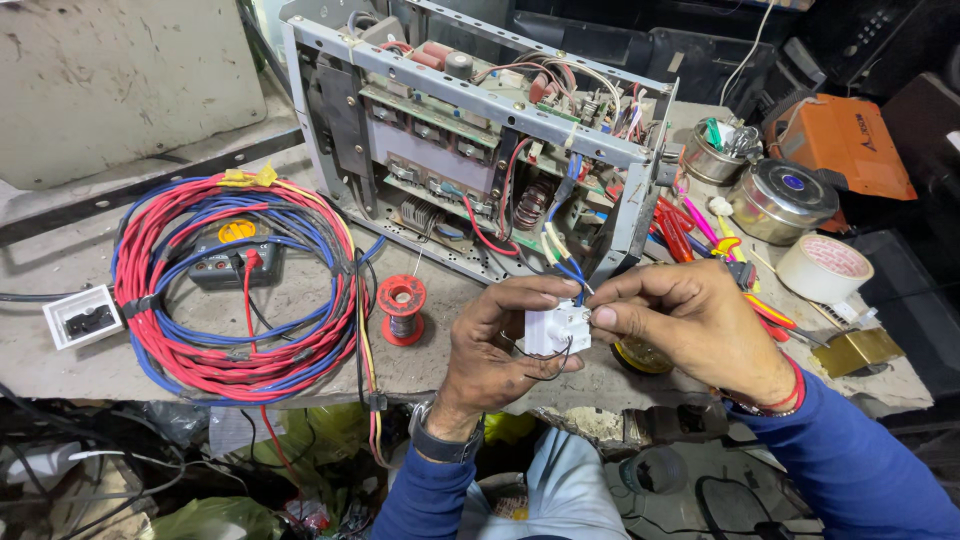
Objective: The person is repairing an electronic device, likely a television, by soldering wires and connecting components. They use a soldering iron to attach wires to a small white component and then secure it to the device's frame.
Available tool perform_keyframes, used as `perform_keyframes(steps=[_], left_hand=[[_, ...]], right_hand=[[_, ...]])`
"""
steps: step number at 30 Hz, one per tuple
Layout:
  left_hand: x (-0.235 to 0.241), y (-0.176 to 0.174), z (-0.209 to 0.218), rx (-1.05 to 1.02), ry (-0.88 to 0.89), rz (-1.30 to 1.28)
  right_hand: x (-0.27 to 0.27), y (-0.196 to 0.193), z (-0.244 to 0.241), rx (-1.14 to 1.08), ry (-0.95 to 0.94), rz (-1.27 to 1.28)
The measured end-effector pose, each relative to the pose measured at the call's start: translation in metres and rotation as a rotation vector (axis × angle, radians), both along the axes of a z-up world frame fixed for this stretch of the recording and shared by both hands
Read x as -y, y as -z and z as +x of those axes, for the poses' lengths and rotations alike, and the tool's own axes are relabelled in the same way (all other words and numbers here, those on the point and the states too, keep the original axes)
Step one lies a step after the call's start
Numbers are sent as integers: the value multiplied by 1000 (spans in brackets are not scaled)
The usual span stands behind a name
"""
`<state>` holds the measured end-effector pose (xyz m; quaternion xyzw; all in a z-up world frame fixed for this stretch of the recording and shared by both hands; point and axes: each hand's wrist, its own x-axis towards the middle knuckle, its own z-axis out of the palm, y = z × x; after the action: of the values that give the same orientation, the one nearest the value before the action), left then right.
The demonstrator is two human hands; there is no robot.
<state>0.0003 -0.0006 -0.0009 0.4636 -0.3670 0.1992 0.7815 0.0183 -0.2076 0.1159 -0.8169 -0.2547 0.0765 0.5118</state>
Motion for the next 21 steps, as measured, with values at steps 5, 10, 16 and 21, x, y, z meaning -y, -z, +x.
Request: perform_keyframes(steps=[5, 10, 16, 21], left_hand=[[3, 6, 2, -22, -2, -14], [7, 12, 7, 24, -17, -66], [6, 15, 8, -2, -23, -58], [9, 15, 7, 8, -39, -63]], right_hand=[[-3, 5, 0, -14, 68, -11], [-6, 9, 0, 76, 39, -9], [-6, 11, -1, 26, 101, -27], [-5, 13, -3, 100, 56, 21]])
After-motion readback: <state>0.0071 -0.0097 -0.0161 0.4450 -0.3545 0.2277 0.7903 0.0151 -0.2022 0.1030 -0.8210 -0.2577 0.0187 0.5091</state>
